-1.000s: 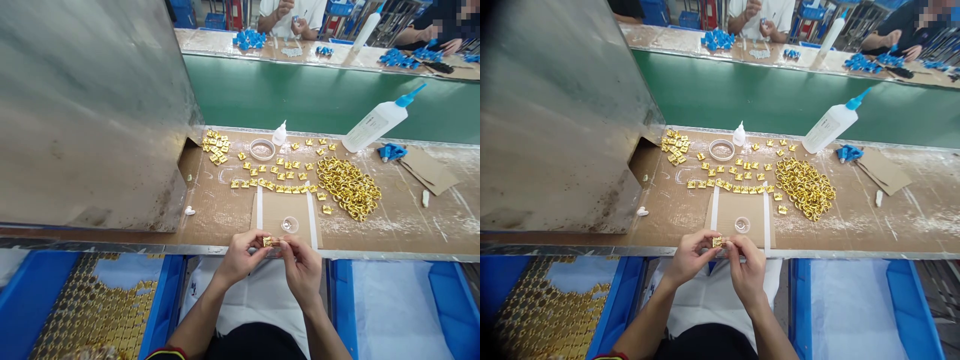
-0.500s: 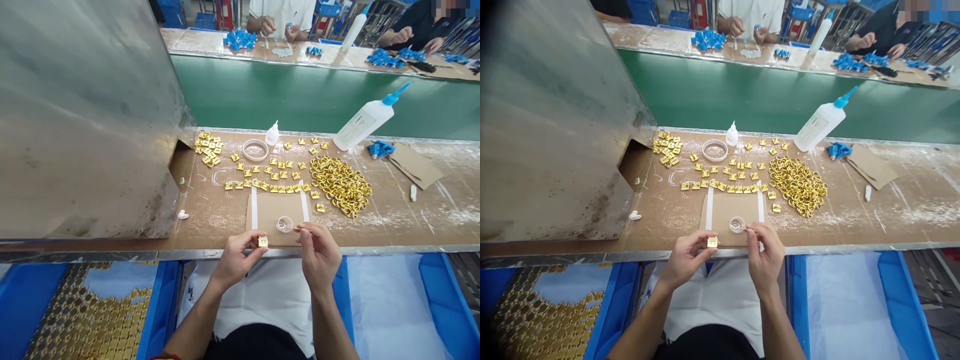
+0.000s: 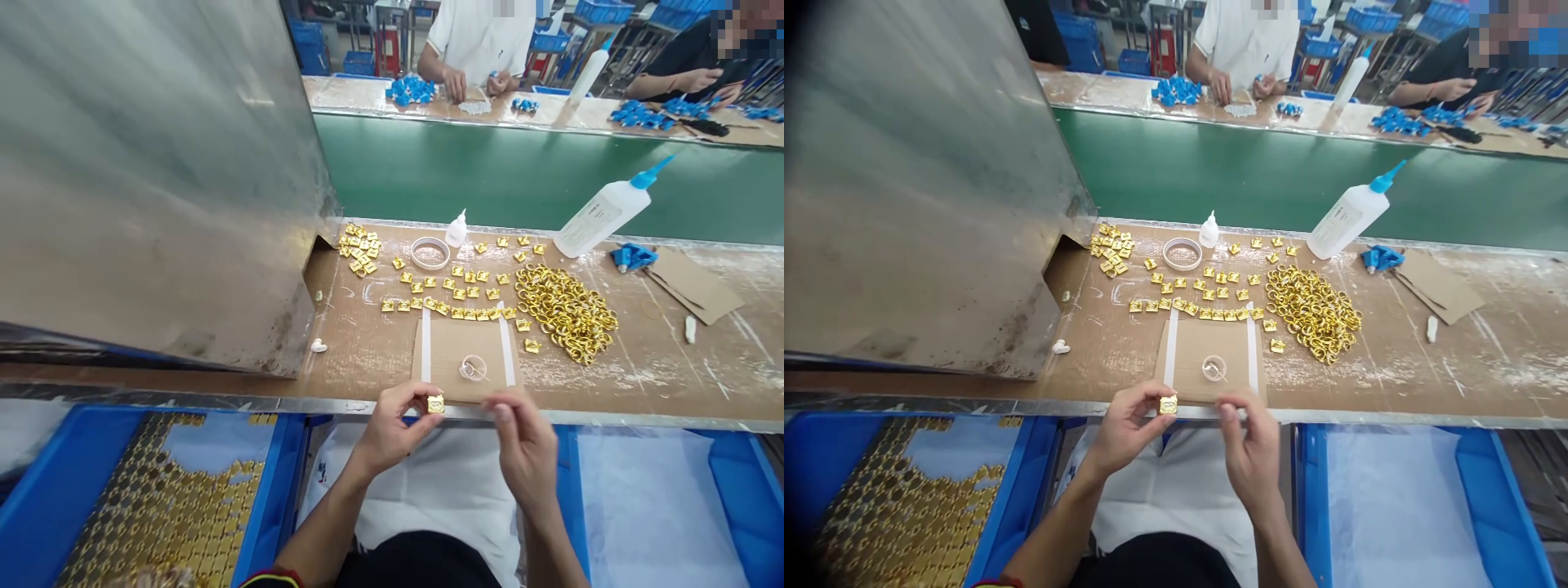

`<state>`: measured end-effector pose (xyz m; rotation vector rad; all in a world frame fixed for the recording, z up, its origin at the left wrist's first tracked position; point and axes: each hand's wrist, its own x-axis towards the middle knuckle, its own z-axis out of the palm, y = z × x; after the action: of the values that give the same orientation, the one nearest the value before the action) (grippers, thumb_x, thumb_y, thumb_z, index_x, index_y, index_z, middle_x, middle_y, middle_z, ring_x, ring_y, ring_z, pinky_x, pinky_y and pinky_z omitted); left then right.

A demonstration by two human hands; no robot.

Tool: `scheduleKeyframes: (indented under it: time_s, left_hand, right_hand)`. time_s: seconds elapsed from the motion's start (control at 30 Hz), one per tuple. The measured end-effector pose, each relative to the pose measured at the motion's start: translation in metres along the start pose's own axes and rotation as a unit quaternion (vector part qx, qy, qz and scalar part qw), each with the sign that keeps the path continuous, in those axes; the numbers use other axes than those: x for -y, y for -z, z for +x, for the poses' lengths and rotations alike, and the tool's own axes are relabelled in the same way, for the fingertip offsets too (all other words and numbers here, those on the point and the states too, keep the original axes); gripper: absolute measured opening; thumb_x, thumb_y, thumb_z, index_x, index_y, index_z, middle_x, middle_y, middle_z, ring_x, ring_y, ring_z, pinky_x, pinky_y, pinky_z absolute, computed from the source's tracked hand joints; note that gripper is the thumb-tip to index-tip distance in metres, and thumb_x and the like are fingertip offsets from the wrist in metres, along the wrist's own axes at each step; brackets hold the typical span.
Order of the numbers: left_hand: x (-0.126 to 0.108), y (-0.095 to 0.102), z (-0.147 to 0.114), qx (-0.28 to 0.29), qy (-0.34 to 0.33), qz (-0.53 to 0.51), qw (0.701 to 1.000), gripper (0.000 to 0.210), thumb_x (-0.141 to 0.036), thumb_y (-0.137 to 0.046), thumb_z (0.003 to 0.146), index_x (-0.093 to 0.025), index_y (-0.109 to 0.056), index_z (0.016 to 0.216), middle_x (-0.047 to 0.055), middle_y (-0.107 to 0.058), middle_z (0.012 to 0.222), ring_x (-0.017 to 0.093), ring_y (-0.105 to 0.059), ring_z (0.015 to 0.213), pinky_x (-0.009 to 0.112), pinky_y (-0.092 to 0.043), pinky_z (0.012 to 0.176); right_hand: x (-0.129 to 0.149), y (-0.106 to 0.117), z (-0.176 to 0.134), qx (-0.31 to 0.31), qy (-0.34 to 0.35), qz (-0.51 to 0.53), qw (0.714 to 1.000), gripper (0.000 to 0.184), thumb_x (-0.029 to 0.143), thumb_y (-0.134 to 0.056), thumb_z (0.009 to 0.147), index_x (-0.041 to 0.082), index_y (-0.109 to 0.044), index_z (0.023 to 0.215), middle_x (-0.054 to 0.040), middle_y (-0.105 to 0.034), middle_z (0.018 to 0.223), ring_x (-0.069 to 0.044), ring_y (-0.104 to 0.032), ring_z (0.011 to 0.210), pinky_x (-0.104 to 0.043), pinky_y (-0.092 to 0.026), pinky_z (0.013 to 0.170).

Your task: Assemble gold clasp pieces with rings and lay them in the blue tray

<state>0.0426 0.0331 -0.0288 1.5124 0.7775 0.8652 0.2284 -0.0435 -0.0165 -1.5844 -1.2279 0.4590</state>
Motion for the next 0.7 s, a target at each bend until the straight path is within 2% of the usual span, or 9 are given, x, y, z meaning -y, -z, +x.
scheduleKeyframes:
  time_s: [0.07, 0.1, 0.23, 0.4, 0.47, 0.53, 0.63, 0.67, 0.7]
  left_hand:
    - [-0.008, 0.002, -0.011, 0.007, -0.002, 0.005, 1.0, 0.02, -0.029, -0.074, 0.084, -0.016, -0.073, 0.099, 0.005, -0.072, 0.082, 0.015, -0.065, 0.071, 0.025, -0.054, 0.069]
    - [-0.012, 0.004, -0.017, 0.006, -0.004, 0.009, 1.0, 0.019, -0.029, -0.075, 0.085, -0.017, -0.074, 0.099, 0.004, -0.071, 0.08, 0.015, -0.064, 0.07, 0.024, -0.052, 0.068]
    - [-0.023, 0.012, -0.044, -0.022, -0.03, 0.017, 0.999, 0.014, -0.03, -0.076, 0.085, -0.018, -0.077, 0.092, 0.001, -0.064, 0.072, 0.014, -0.058, 0.066, 0.025, -0.048, 0.066]
    - [-0.025, 0.026, -0.078, -0.087, -0.041, -0.038, 0.995, 0.033, -0.048, -0.082, 0.079, -0.022, -0.083, 0.099, 0.005, -0.063, 0.082, 0.016, -0.06, 0.074, 0.028, -0.051, 0.072]
    - [-0.025, 0.03, -0.092, -0.133, -0.054, -0.086, 0.986, 0.038, -0.052, -0.084, 0.077, -0.023, -0.084, 0.103, 0.009, -0.068, 0.095, 0.019, -0.064, 0.082, 0.031, -0.054, 0.078]
    - [-0.023, 0.036, -0.107, -0.178, -0.064, -0.14, 0.972, 0.039, -0.051, -0.083, 0.078, -0.024, -0.083, 0.106, 0.011, -0.07, 0.104, 0.018, -0.066, 0.078, 0.032, -0.057, 0.074]
    - [-0.019, 0.053, -0.129, -0.256, -0.084, -0.185, 0.945, 0.04, -0.052, -0.08, 0.08, -0.023, -0.082, 0.107, 0.011, -0.072, 0.101, 0.016, -0.066, 0.066, 0.031, -0.058, 0.062]
    - [-0.018, 0.061, -0.137, -0.291, -0.092, -0.178, 0.936, 0.041, -0.054, -0.08, 0.079, -0.021, -0.083, 0.105, 0.011, -0.074, 0.097, 0.018, -0.068, 0.07, 0.032, -0.059, 0.065]
    - [-0.016, 0.071, -0.145, -0.327, -0.096, -0.162, 0.926, 0.043, -0.055, -0.081, 0.078, -0.02, -0.083, 0.103, 0.012, -0.075, 0.094, 0.021, -0.07, 0.076, 0.033, -0.06, 0.07]
  right_hand:
    - [0.014, -0.007, -0.009, 0.153, -0.052, 0.103, 0.981, 0.038, 0.049, -0.052, 0.102, 0.02, -0.068, 0.083, -0.0028, -0.064, 0.07, -0.017, -0.061, 0.063, -0.027, -0.052, 0.06]
    - [0.019, -0.012, -0.013, 0.2, -0.074, 0.15, 0.965, 0.043, 0.053, -0.052, 0.102, 0.02, -0.067, 0.079, -0.0022, -0.063, 0.066, -0.016, -0.059, 0.06, -0.026, -0.05, 0.057]
    - [0.026, -0.037, -0.024, 0.275, -0.133, 0.246, 0.92, 0.049, 0.06, -0.056, 0.098, 0.018, -0.062, 0.074, -0.0012, -0.059, 0.065, -0.013, -0.051, 0.056, -0.024, -0.046, 0.055]
    - [0.037, -0.06, -0.03, 0.383, -0.142, 0.283, 0.868, 0.046, 0.06, -0.063, 0.093, 0.017, -0.067, 0.077, -0.0025, -0.059, 0.071, -0.013, -0.048, 0.059, -0.024, -0.043, 0.055]
    - [0.051, -0.071, -0.031, 0.417, -0.153, 0.297, 0.846, 0.046, 0.06, -0.067, 0.09, 0.017, -0.066, 0.074, -0.0017, -0.058, 0.068, -0.013, -0.048, 0.06, -0.025, -0.043, 0.058]
    - [0.068, -0.085, -0.032, 0.46, -0.175, 0.316, 0.811, 0.048, 0.061, -0.07, 0.088, 0.016, -0.065, 0.072, -0.0008, -0.056, 0.065, -0.012, -0.047, 0.059, -0.025, -0.043, 0.059]
    - [0.086, -0.112, -0.028, 0.55, -0.201, 0.333, 0.74, 0.054, 0.068, -0.069, 0.085, 0.016, -0.066, 0.074, -0.0013, -0.06, 0.063, -0.011, -0.05, 0.057, -0.024, -0.042, 0.058]
    - [0.091, -0.122, -0.025, 0.572, -0.197, 0.324, 0.728, 0.055, 0.07, -0.068, 0.085, 0.016, -0.067, 0.078, -0.002, -0.062, 0.064, -0.011, -0.052, 0.057, -0.024, -0.042, 0.058]
    - [0.095, -0.132, -0.021, 0.583, -0.183, 0.31, 0.728, 0.054, 0.07, -0.067, 0.086, 0.016, -0.069, 0.081, -0.0026, -0.065, 0.066, -0.012, -0.055, 0.059, -0.024, -0.044, 0.059]
